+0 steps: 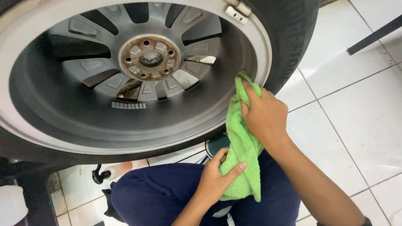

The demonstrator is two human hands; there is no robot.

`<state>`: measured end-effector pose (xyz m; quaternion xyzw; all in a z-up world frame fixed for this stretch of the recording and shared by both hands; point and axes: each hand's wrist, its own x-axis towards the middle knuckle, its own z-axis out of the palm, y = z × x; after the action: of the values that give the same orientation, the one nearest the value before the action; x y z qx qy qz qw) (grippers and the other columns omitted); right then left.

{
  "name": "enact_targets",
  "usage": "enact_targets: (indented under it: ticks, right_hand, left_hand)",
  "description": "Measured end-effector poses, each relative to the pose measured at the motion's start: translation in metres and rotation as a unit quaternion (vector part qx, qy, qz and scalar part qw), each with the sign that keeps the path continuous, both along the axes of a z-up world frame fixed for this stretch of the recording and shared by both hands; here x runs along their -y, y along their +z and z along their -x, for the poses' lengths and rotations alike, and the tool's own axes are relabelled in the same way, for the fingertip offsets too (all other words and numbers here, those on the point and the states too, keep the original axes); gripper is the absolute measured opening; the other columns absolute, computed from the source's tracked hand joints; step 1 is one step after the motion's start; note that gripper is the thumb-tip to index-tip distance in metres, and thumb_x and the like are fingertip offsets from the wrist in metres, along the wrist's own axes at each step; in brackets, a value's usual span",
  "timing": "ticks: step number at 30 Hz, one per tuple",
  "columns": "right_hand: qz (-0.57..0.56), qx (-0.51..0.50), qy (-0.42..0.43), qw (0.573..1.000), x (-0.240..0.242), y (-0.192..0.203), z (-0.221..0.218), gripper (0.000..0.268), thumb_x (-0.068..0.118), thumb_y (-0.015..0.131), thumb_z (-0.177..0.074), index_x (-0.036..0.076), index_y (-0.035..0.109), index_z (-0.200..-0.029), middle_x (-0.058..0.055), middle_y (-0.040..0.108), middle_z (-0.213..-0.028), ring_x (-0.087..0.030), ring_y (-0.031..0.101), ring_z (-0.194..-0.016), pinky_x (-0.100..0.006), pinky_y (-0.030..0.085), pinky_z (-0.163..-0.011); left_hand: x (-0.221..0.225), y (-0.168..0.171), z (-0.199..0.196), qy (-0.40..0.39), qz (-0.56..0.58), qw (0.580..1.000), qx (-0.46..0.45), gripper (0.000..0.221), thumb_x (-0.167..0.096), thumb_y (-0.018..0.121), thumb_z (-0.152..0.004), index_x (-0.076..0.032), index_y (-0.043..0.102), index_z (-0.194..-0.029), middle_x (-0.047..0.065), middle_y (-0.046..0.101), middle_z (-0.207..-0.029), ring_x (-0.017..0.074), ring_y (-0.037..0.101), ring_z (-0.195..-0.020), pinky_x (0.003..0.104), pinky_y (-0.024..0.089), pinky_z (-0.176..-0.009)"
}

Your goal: The person sprays a cleaning solution onto a car wheel and then wipes the rim and tire with a green cloth. The person sits on the floor while performing the cleaning task.

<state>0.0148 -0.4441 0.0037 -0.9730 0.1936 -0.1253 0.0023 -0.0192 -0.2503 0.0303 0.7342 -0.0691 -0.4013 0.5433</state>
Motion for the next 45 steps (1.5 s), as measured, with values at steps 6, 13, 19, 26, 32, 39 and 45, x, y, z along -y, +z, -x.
enact_targets:
  ticks: [6, 13, 19, 26, 32, 39, 45]
  right_hand:
    - [-0.037, -0.087, 0.027, 0.995, -0.014, -0.036, 0.01, 0.055, 0.036, 0.066, -0.084, 0.029, 0.056, -0.137, -0.007, 0.066, -0.082, -0.031, 0.067, -0.07, -0.047, 0.052, -0.046]
    - [0.019, 0.0, 0.033, 0.999, 0.008, 0.026, -0.009, 0.057, 0.028, 0.067, -0.084, 0.032, 0.055, -0.14, -0.004, 0.064, -0.085, -0.029, 0.066, -0.074, -0.043, 0.045, -0.041]
    - [0.021, 0.019, 0.017, 0.999, 0.004, 0.027, -0.008, 0.062, 0.022, 0.066, -0.082, 0.029, 0.051, -0.141, -0.005, 0.055, -0.083, -0.028, 0.059, -0.071, -0.043, 0.04, -0.038]
    - [0.039, -0.065, 0.036, 0.996, 0.004, 0.017, -0.001, 0.056, 0.029, 0.068, -0.082, 0.034, 0.054, -0.136, -0.002, 0.063, -0.086, -0.026, 0.067, -0.073, -0.042, 0.048, -0.042]
    - [0.106, 0.01, 0.042, 0.993, 0.006, 0.073, -0.016, 0.057, 0.028, 0.07, -0.085, 0.034, 0.054, -0.14, 0.0, 0.058, -0.084, -0.023, 0.061, -0.068, -0.038, 0.04, -0.039]
    - [0.206, -0.029, 0.048, 0.977, 0.003, 0.039, -0.015, 0.058, 0.033, 0.074, -0.078, 0.035, 0.057, -0.134, 0.002, 0.055, -0.072, -0.018, 0.061, -0.059, -0.033, 0.039, -0.035]
    - [0.232, 0.055, 0.083, 0.968, 0.002, 0.068, -0.029, 0.056, 0.03, 0.077, -0.078, 0.031, 0.061, -0.132, 0.0, 0.06, -0.083, -0.019, 0.063, -0.068, -0.032, 0.038, -0.04]
  left_hand:
    - [-0.01, -0.037, 0.01, -0.04, -0.083, 0.995, 0.024, 0.075, -0.058, 0.068, -0.076, -0.011, 0.056, -0.133, 0.005, 0.067, -0.131, 0.0183, 0.06, -0.127, 0.03, 0.046, -0.101]
    - [-0.003, 0.004, -0.015, -0.021, -0.038, 0.996, 0.072, 0.055, -0.047, 0.062, -0.083, -0.012, 0.06, -0.126, -0.002, 0.076, -0.11, 0.0141, 0.071, -0.098, 0.029, 0.049, -0.087]
    - [0.01, -0.005, -0.02, -0.074, -0.063, 0.995, 0.021, 0.083, -0.059, 0.061, -0.079, -0.015, 0.043, -0.148, 0.011, 0.055, -0.143, 0.0241, 0.049, -0.136, 0.036, 0.039, -0.109]
    - [0.002, -0.021, -0.014, -0.155, -0.079, 0.985, 0.02, 0.079, -0.062, 0.056, -0.082, -0.018, 0.043, -0.146, 0.013, 0.059, -0.133, 0.0294, 0.051, -0.125, 0.036, 0.041, -0.101]
    - [-0.001, 0.02, -0.034, -0.068, 0.071, 0.993, 0.058, 0.049, -0.049, 0.059, -0.085, -0.018, 0.059, -0.124, -0.002, 0.075, -0.115, 0.0198, 0.071, -0.105, 0.03, 0.05, -0.09]
    - [-0.005, 0.01, -0.039, -0.181, -0.073, 0.979, 0.053, 0.087, -0.068, 0.048, -0.083, -0.013, 0.038, -0.15, 0.017, 0.055, -0.138, 0.0341, 0.048, -0.128, 0.042, 0.04, -0.102]
    - [-0.014, 0.027, -0.038, -0.127, 0.053, 0.986, 0.09, 0.049, -0.05, 0.051, -0.091, -0.013, 0.056, -0.122, 0.002, 0.075, -0.097, 0.0253, 0.072, -0.084, 0.034, 0.051, -0.077]
